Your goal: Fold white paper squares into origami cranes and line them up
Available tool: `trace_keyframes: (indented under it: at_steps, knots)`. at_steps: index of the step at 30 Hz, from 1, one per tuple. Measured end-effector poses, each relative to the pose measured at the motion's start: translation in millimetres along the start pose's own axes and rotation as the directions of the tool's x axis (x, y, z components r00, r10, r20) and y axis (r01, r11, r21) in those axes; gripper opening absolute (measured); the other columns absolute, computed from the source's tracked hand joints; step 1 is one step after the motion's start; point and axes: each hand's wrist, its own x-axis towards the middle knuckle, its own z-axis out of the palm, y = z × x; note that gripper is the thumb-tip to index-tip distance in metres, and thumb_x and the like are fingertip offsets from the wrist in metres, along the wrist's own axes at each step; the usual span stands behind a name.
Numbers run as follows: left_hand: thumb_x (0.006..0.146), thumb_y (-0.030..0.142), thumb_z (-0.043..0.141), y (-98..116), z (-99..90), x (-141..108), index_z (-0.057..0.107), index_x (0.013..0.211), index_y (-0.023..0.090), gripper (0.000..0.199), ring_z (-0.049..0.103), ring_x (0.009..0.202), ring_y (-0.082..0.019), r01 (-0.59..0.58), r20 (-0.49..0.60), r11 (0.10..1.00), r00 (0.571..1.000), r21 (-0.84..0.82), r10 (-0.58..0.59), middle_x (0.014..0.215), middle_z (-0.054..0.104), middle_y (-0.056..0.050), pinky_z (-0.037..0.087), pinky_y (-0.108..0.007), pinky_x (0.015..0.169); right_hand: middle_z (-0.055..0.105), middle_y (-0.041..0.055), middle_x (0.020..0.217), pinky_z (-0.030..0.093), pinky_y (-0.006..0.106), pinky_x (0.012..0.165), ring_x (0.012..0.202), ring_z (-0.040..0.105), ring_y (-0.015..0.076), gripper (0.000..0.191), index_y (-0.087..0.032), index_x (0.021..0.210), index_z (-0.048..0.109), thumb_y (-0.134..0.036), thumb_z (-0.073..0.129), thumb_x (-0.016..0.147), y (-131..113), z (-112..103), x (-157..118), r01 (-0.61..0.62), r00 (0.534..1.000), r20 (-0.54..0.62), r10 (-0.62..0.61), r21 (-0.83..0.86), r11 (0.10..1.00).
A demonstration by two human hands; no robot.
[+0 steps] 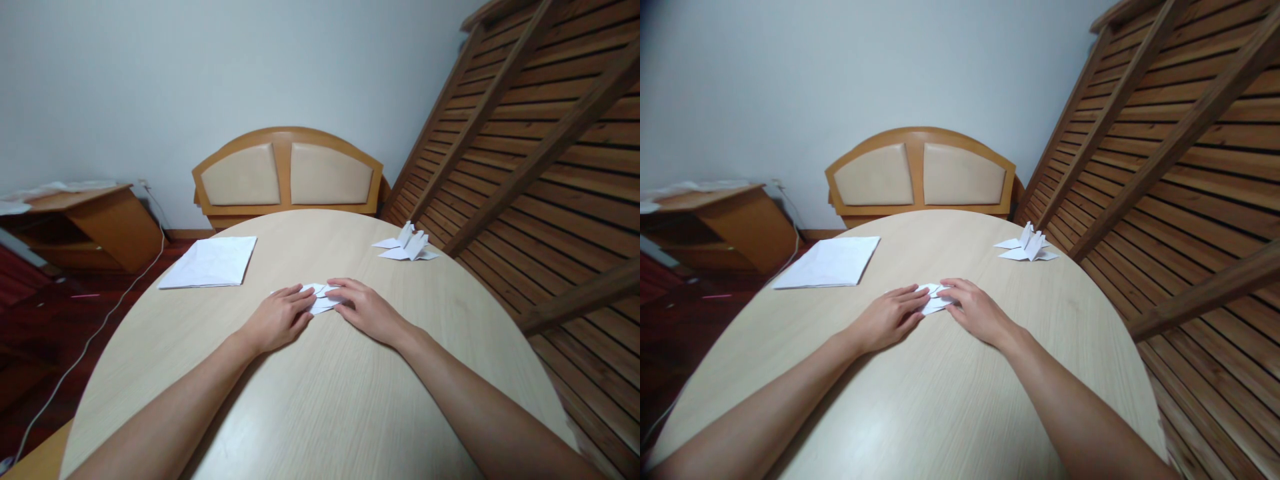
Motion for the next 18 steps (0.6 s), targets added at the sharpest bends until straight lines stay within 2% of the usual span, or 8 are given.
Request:
trace_keyframes:
  at_steps: [8, 12, 18]
  knots:
    - [0.098, 0.030, 0.053, -1.4, 2.1, -0.2, 0.057, 0.137, 0.024, 0.040, 0.053, 0.135, -0.028, -0.003, -0.034, 1.000, 0.999, -0.023, 0.002, 0.143, 0.060, -0.006, 0.045, -0.048, 0.112, 0.065, 0.0096, 0.130, 0.049, 0.043, 0.104, 0.119, 0.060, 0.0223, 0.025, -0.022, 0.114, 0.072, -0.013, 0.059, 0.094, 0.6, -0.3, 1.5, 0.045, 0.999, 0.009, -0.044, -0.090, 0.995]
    - [0.097, 0.030, 0.053, -1.3, 1.5, -0.4, 0.058, 0.137, 0.023, 0.040, 0.054, 0.134, -0.028, 0.011, -0.032, 0.999, 0.999, -0.033, -0.012, 0.142, 0.060, -0.006, 0.046, -0.048, 0.112, 0.070, 0.0076, 0.120, 0.052, 0.041, 0.099, 0.112, 0.063, 0.0213, 0.020, -0.023, 0.109, 0.072, -0.017, 0.057, 0.098, -1.7, -2.4, 3.5, 0.047, 0.999, 0.016, -0.046, -0.089, 0.995]
    - [0.094, 0.033, 0.058, 1.3, -0.1, -0.1, 0.057, 0.138, 0.021, 0.046, 0.055, 0.132, -0.029, 0.021, -0.041, 0.999, 0.999, -0.032, -0.022, 0.142, 0.060, -0.009, 0.045, -0.049, 0.111, 0.074, 0.0066, 0.104, 0.052, 0.039, 0.089, 0.099, 0.067, 0.0222, 0.019, -0.022, 0.105, 0.070, -0.021, 0.052, 0.100, -1.5, -3.0, 4.4, -0.048, 0.999, 0.017, 0.051, -0.129, 0.991]
